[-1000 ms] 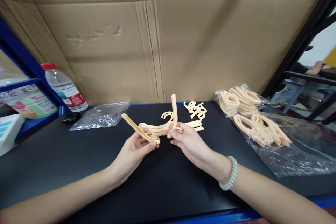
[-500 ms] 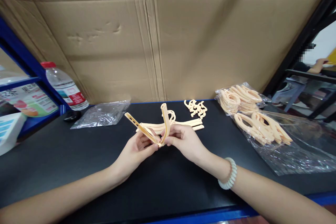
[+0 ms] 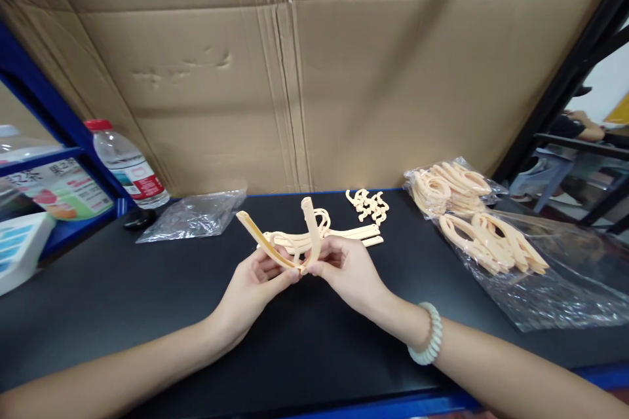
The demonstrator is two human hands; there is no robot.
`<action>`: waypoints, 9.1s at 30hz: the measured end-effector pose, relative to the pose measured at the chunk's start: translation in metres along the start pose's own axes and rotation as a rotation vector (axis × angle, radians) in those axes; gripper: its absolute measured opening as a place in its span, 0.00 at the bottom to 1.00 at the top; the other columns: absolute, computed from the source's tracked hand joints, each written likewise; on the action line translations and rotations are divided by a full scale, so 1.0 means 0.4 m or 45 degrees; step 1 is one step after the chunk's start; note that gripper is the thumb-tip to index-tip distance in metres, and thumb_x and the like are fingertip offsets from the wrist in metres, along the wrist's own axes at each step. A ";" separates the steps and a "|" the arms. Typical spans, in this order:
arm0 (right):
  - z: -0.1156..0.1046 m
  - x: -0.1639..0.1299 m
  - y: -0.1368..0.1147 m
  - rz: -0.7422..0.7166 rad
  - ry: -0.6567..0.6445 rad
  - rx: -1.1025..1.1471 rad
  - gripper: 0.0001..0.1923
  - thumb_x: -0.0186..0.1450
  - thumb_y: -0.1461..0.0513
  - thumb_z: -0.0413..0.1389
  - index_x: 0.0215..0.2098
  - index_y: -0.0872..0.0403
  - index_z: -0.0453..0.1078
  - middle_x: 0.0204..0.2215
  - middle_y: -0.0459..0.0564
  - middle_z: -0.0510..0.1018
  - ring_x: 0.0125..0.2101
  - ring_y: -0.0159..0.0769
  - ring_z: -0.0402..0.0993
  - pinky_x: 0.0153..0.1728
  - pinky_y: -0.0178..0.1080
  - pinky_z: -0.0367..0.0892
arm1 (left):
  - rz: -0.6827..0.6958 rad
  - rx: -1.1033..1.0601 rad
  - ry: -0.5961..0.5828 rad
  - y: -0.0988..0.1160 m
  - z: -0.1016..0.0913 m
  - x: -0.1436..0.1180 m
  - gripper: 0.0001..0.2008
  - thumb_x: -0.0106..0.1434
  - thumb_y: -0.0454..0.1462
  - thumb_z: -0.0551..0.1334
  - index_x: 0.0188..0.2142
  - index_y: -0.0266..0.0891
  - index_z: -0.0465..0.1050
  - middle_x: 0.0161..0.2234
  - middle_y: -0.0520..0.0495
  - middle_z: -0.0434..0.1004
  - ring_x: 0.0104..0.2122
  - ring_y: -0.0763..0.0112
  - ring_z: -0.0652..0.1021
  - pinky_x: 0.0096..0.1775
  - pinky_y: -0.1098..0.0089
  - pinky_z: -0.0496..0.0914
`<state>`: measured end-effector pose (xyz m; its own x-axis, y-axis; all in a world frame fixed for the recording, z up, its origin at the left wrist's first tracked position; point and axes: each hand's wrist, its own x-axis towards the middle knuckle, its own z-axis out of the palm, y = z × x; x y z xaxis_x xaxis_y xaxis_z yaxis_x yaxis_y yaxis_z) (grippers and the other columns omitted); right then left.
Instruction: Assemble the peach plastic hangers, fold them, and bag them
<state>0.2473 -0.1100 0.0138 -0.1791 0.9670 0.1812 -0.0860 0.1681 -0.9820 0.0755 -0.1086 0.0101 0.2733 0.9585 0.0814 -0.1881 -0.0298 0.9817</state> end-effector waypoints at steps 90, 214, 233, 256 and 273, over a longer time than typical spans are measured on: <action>-0.057 0.150 0.101 -0.585 -0.441 -1.819 0.29 0.69 0.60 0.40 0.63 0.71 0.50 0.63 0.66 0.53 0.64 0.48 0.46 0.63 0.46 0.48 | -0.116 2.295 -0.426 0.069 -0.100 0.034 0.43 0.64 0.57 0.42 0.65 0.24 0.41 0.65 0.32 0.34 0.65 0.47 0.40 0.59 0.40 0.44; -0.284 0.105 0.019 -0.434 0.588 -0.231 0.17 0.58 0.50 0.59 0.34 0.56 0.76 0.33 0.53 0.80 0.37 0.39 0.77 0.47 0.45 0.70 | 0.730 1.595 -0.261 -0.026 -0.165 0.144 0.14 0.64 0.33 0.54 0.49 0.38 0.67 0.46 0.40 0.70 0.47 0.59 0.72 0.49 0.56 0.68; -0.319 0.117 0.070 0.045 0.376 0.116 0.15 0.51 0.71 0.60 0.37 0.52 0.71 0.32 0.50 0.75 0.34 0.37 0.75 0.47 0.44 0.73 | 0.868 1.501 -0.221 -0.014 -0.153 0.138 0.12 0.67 0.32 0.49 0.47 0.41 0.66 0.42 0.44 0.67 0.42 0.64 0.72 0.44 0.64 0.69; -0.271 0.088 0.032 0.450 0.018 0.212 0.06 0.60 0.65 0.59 0.27 0.56 0.66 0.28 0.51 0.78 0.36 0.39 0.79 0.48 0.43 0.71 | 0.867 1.449 -0.171 -0.011 -0.152 0.135 0.09 0.65 0.31 0.51 0.40 0.41 0.67 0.40 0.46 0.65 0.39 0.66 0.70 0.43 0.65 0.68; -0.261 0.088 0.045 0.315 0.109 0.078 0.08 0.54 0.68 0.60 0.22 0.56 0.65 0.21 0.46 0.73 0.26 0.33 0.77 0.37 0.40 0.76 | 0.833 1.455 -0.221 -0.007 -0.151 0.131 0.08 0.65 0.31 0.50 0.39 0.41 0.66 0.39 0.46 0.66 0.38 0.66 0.71 0.41 0.66 0.69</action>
<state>0.3415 -0.0529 -0.0031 -0.1185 0.9904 -0.0716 -0.1092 -0.0847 -0.9904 0.0334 -0.0411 0.0012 0.5689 0.6303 0.5283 0.5401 -0.7708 0.3379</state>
